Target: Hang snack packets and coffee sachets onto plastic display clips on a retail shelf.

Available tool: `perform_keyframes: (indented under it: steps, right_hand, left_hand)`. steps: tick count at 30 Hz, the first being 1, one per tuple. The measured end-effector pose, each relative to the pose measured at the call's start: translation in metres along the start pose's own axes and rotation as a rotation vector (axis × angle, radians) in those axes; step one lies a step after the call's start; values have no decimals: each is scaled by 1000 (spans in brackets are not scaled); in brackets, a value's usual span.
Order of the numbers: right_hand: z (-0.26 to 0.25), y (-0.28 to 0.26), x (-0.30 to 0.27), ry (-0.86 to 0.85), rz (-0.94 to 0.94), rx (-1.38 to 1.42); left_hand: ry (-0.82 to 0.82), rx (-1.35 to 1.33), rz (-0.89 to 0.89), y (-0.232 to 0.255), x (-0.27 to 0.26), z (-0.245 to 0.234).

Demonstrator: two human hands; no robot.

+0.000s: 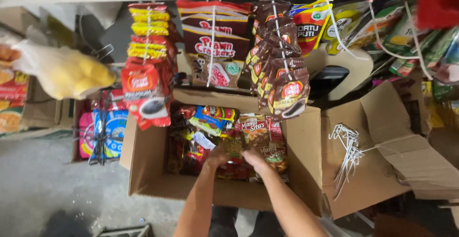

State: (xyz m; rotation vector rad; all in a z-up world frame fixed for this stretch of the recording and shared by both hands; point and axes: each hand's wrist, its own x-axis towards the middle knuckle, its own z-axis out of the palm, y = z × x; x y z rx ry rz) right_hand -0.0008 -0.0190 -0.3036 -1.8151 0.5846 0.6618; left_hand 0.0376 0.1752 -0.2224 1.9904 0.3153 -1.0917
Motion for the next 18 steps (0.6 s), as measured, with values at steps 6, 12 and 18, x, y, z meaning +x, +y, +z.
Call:
perform_keyframes:
  steps: [6, 12, 18]
  right_hand:
    - [32, -24, -15, 9, 279, -252]
    - [53, 46, 25, 93, 152, -153]
    - [42, 30, 6, 284, 217, 22]
  left_hand:
    - [124, 198, 402, -85, 68, 52]
    - [-40, 252, 134, -64, 43, 33]
    - [-7, -9, 9, -79, 55, 20]
